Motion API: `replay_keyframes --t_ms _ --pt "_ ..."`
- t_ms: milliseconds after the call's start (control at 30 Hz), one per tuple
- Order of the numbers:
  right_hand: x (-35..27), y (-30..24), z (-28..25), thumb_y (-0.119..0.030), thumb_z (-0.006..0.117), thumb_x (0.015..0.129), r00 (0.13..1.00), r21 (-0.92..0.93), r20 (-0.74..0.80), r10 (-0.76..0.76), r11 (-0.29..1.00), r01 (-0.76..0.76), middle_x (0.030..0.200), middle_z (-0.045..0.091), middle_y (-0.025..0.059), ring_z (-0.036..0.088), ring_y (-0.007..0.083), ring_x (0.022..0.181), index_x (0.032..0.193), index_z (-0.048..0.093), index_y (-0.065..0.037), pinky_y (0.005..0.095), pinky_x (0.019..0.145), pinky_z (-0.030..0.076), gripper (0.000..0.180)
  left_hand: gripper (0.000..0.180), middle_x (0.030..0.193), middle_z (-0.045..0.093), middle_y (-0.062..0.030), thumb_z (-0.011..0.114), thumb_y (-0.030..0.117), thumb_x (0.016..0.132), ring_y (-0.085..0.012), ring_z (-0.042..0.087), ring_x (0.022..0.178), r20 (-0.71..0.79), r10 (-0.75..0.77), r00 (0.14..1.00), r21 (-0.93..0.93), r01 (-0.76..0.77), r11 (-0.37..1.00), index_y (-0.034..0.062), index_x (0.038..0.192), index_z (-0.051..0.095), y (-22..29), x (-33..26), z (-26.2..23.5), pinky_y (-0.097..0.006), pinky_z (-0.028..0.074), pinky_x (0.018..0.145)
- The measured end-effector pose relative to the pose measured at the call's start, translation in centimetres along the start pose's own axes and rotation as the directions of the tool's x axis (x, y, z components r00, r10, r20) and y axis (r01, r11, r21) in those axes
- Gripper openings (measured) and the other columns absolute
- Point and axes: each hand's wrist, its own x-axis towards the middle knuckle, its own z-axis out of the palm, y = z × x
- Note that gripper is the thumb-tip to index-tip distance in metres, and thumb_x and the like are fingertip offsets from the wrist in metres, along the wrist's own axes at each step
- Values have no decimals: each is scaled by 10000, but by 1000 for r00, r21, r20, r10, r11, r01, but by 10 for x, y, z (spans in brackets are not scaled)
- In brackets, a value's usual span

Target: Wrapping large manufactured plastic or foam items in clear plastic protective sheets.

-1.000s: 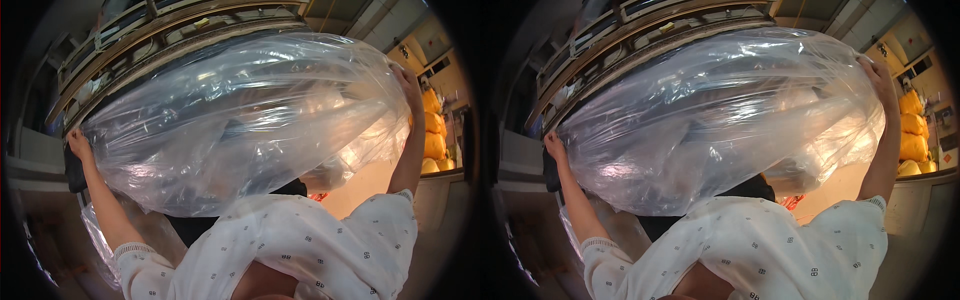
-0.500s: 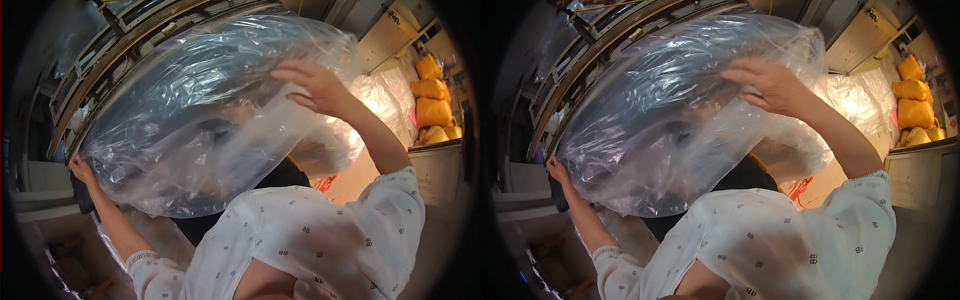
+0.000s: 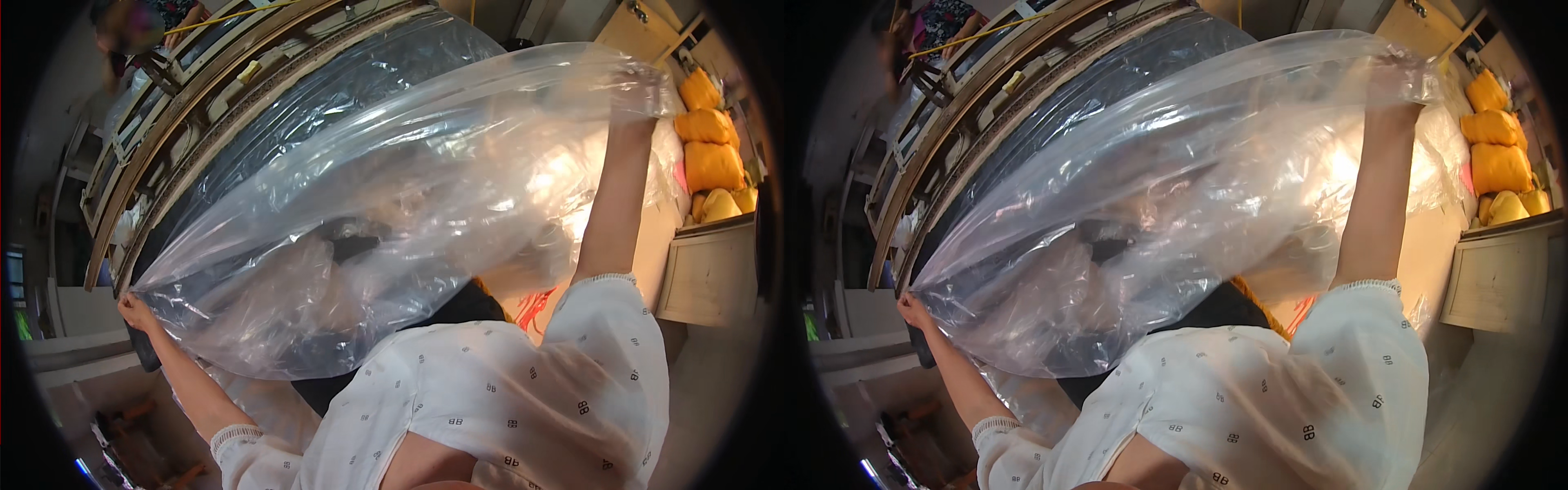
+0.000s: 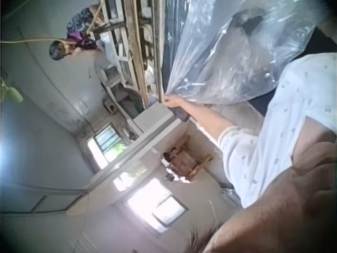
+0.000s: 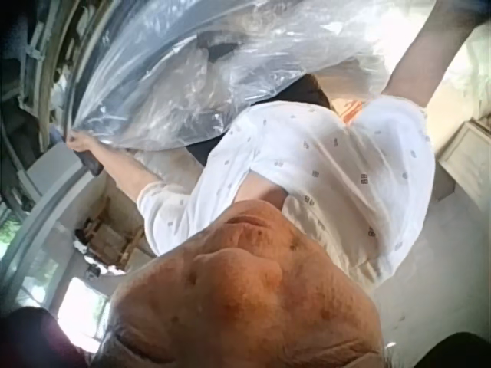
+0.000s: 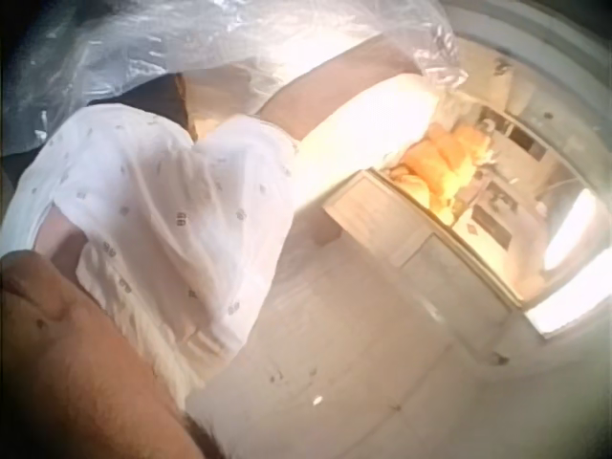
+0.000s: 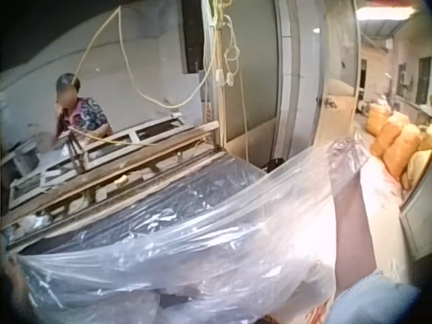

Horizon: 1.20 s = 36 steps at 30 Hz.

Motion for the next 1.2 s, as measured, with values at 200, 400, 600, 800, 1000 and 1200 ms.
replay_keyframes --t_ms 200,400,600,800,1000,1200 --pt "99 -23 -86 -388 533 856 921 802 178 347 491 -340 1206 532 135 532 277 1013 1255 469 -58 400 854 440 522 327 970 629 -160 583 294 857 -285 592 897 93 -54 994 -3 54 999 3 1006 604 18 -9 -6 -337 445 815" --pt "107 -203 -17 -479 472 881 973 996 -92 -212 -31 87 1406 355 170 385 319 1260 1324 417 -64 360 1041 288 609 348 1003 623 -179 551 298 876 -330 587 929 50 -59 997 336 38 941 -17 1016 603 -127 2 -94 -388 453 816" --pt "71 -168 -11 -319 469 902 930 868 90 -355 -430 -248 1291 484 143 450 300 1190 1246 493 -55 340 980 359 435 340 996 617 -174 497 329 899 -343 581 924 163 -84 983 300 32 953 31 1046 567 -135 -11 -106 -423 435 793" --pt "96 -161 -148 -196 469 900 878 870 -442 -182 -327 370 1338 441 109 403 284 1241 1240 494 -54 355 1014 336 369 344 1025 618 -164 493 350 889 -339 580 937 72 -336 939 458 268 848 56 1050 572 -92 -10 -91 -408 433 810" --pt "68 -186 -195 -355 446 924 795 819 -574 -196 -174 547 1362 432 106 349 273 1291 1302 444 -75 401 1052 276 470 361 1044 631 -122 580 321 857 -261 591 931 37 -240 970 317 216 923 19 1052 611 -184 39 -198 -347 454 837" --pt "74 -182 -201 -321 493 899 851 827 -517 -86 -305 472 1175 543 88 485 281 1094 1155 573 -58 393 896 411 375 352 1085 595 -71 627 241 867 -188 546 949 191 -475 859 -438 508 742 22 1135 561 -162 22 -276 -302 436 855"
